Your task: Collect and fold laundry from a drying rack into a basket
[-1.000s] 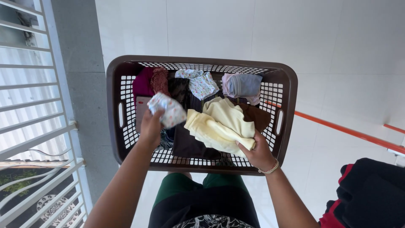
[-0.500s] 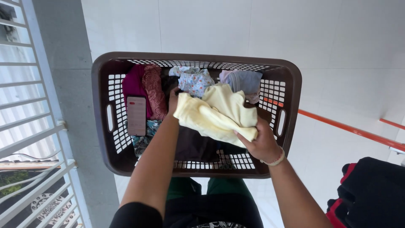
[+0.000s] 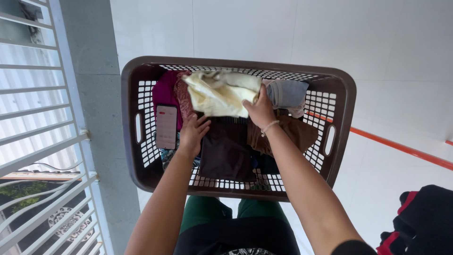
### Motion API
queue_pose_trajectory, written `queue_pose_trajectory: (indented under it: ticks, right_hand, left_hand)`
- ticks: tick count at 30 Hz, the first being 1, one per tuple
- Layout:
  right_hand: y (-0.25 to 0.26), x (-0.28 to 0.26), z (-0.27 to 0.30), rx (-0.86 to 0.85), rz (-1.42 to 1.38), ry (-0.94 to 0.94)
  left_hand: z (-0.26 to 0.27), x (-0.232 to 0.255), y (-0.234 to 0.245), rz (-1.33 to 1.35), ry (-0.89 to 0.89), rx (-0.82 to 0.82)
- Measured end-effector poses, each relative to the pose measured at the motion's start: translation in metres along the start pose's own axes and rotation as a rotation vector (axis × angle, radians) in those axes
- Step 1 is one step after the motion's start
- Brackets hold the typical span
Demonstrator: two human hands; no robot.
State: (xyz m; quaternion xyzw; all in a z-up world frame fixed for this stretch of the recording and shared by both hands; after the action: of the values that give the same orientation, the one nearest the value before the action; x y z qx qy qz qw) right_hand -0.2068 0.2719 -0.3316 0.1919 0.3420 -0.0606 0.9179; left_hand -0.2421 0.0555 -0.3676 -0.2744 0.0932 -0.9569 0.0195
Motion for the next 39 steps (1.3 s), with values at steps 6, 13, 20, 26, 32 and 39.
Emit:
queue_pose_trajectory:
  ticks: [6,13,20,26,32,39]
  right_hand:
    - [-0.015,0.035,-0.007,0.612,0.334,0.542]
    - [-0.062,0.01,-0.002,0.174,0.607,0.932]
    - [-0.055,0.016,-0.012,0.049,0.84,0.494]
    - [-0.048,0.012,0.055,0.057,0.665,0.338]
    - [-0.041,0.021,0.145,0.114,0.503,0.333]
    - [-0.028,0.047,0.235,0.293,0.307,0.142]
  left_hand:
    - [-0.031,-0.044,0.012,-0.634,-0.292,0.017]
    - [0.027,0.024,-0.058,-1.626,-0.961,-0.158]
    - [0.014,0.044,-0.058,-1.813,-0.696,-0.188]
    - [0.08,0.018,-0.035,-1.733,-0.894,-0.331]
    - [0.157,0.001,-0.01,-1.814,-0.811,-0.619]
    - [0.185,-0.009,0.006,-1.758,-0.925,-0.813]
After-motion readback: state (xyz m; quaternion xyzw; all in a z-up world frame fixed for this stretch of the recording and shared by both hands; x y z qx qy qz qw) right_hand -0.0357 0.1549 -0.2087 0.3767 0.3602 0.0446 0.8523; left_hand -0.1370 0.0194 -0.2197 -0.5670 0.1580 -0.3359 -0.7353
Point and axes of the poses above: each hand's wrist, its own z-axis away from the middle knuckle, its own y-axis out of the back of the hand, x = y × z, the point moved 3 cm from there along -z, towards the middle knuckle, and after that the axes turned 5 degrees about -y, right-handed, at the moved point
